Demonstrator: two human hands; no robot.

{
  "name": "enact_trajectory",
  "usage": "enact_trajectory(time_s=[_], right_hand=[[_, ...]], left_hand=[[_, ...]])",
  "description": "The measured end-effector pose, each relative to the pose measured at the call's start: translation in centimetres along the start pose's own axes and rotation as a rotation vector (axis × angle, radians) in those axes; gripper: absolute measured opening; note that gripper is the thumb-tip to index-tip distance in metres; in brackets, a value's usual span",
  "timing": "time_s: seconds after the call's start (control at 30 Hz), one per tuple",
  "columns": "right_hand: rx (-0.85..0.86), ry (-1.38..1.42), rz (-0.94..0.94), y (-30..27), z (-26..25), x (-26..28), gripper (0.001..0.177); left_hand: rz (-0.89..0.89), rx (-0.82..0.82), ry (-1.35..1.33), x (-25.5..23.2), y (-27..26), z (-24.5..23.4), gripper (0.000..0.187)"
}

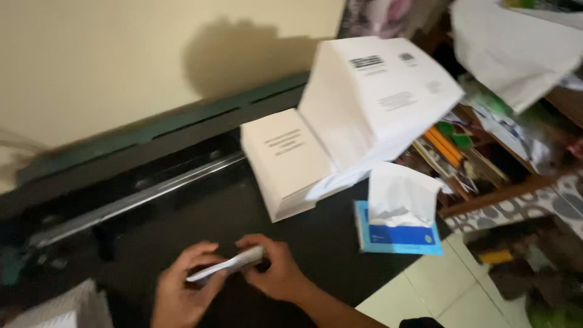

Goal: The person places a stack of printed papers into a manual binding machine, presses the handle to secure the binding, and then removes the finished booklet. This process is repeated for multiple sets of documents on a cluttered desk.

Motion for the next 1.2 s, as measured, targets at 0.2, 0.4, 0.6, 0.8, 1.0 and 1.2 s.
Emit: enact_trajectory(time_s=[0.2, 0.4, 0.6, 0.8, 1.0, 1.2], right_hand=[[0.018, 0.046, 0.058, -0.6, 0.7, -5.9, 0.034], [0.039, -0.019, 0.063, 0.0, 1.8, -3.3, 0.011], [-0.017, -0.146, 0.017, 1.5, 2.3, -7.3, 0.016], [0.049, -0.069, 0.039, 1.6, 2.2, -6.2, 0.017], [0.040, -0.128, 0.149, 1.5, 2.0, -9.3, 0.029], [0.177, 0.146, 0.133, 2.3, 2.2, -0.5, 0.077]], left_hand=[[-0.066, -0.180, -0.222, 2.7, -1.9, 3.9, 0.022], [-0.043, -0.300, -0.278, 1.6, -0.7, 4.6, 0.015], [-0.080, -0.236, -0.232, 4.1, 1.1, 3.9, 0.016], [-0.043, -0.237, -0.191, 2.7, 0.9, 3.6, 0.013], [-0.149, -0.198, -0.276, 8.3, 1.8, 4.1, 0.030], [-0.574, -0.205, -0.244, -4.3, 2.6, -1.7, 0.040]])
Point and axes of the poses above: each hand's wrist, its own y-axis towards the middle knuckle, its own z-axis out of the palm, x = y × z, the point moved 1 cm from there along y, towards the middle knuckle, and after that the axes turned 3 degrees about y, right-handed, at the moved point
